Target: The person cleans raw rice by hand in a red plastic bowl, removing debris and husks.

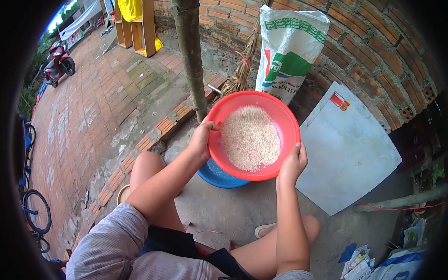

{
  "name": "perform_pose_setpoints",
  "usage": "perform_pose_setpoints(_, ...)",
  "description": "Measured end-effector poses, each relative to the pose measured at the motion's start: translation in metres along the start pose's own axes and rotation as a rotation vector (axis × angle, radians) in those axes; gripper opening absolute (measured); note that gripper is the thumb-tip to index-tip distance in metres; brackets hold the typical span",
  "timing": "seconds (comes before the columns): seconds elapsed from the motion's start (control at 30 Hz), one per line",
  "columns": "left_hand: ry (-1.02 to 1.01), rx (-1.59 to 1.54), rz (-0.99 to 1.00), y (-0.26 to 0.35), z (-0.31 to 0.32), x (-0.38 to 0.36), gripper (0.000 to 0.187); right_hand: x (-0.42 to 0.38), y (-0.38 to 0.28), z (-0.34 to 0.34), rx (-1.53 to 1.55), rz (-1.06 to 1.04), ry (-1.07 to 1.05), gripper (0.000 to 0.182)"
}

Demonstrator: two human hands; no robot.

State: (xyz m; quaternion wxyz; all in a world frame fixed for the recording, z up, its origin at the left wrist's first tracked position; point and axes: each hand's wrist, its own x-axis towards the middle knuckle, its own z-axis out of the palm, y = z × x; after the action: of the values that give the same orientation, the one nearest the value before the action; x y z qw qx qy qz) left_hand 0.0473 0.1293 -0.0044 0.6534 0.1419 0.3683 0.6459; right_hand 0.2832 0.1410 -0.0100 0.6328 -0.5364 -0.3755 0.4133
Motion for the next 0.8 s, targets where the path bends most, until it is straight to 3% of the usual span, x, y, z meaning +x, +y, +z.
perform_pose_setpoints(0.07,-0.006,-0.016,0.007,0.004,0.008,-0.007,0.064,-0.008,-0.02,0.006,0.086,-0.158,0.037,0.035)
perform_pose_setpoints(0.13,-0.074,0.093,0.232,0.006,0.017,-0.015,0.064,-0.011,-0.039,0.01,0.11,-0.232,0.015,0.036)
perform_pose_setpoints(0.17,-0.075,0.095,0.224,0.005,0.017,-0.014,0.064,-0.012,-0.043,0.009,0.136,-0.304,-0.005,0.037)
perform_pose_setpoints(0.3,-0.045,0.021,0.09,0.003,0.013,-0.011,0.064,-0.003,-0.015,0.004,0.048,-0.056,0.01,0.038)
perform_pose_setpoints(0.37,-0.036,-0.016,0.072,0.0,0.013,-0.01,0.063,-0.002,-0.015,-0.002,0.048,-0.125,0.012,0.038)
perform_pose_setpoints(0.43,-0.082,0.064,0.22,0.005,0.018,-0.017,0.063,-0.008,-0.032,0.002,0.042,-0.187,0.004,0.038)
perform_pose_setpoints(0.5,-0.098,0.075,0.222,0.009,0.019,-0.017,0.063,-0.014,-0.049,0.007,0.083,-0.39,-0.012,0.038)
perform_pose_setpoints(0.57,-0.122,0.088,0.221,0.007,0.018,-0.014,0.063,-0.004,-0.028,0.0,0.049,-0.282,-0.006,0.038)
perform_pose_setpoints(0.63,-0.021,0.048,0.044,0.002,0.015,-0.008,0.063,0.0,-0.016,-0.003,0.018,-0.18,0.003,0.038)
perform_pose_setpoints(0.7,-0.037,0.039,0.078,0.002,0.013,-0.009,0.064,-0.001,-0.014,-0.001,-0.002,-0.107,0.025,0.037)
perform_pose_setpoints(0.73,-0.048,0.024,0.111,0.004,0.014,-0.011,0.064,-0.002,-0.018,0.0,-0.002,-0.109,0.02,0.037)
perform_pose_setpoints(0.8,-0.086,0.065,0.183,0.011,0.019,-0.018,0.065,-0.008,-0.032,0.003,0.023,-0.349,-0.023,0.037)
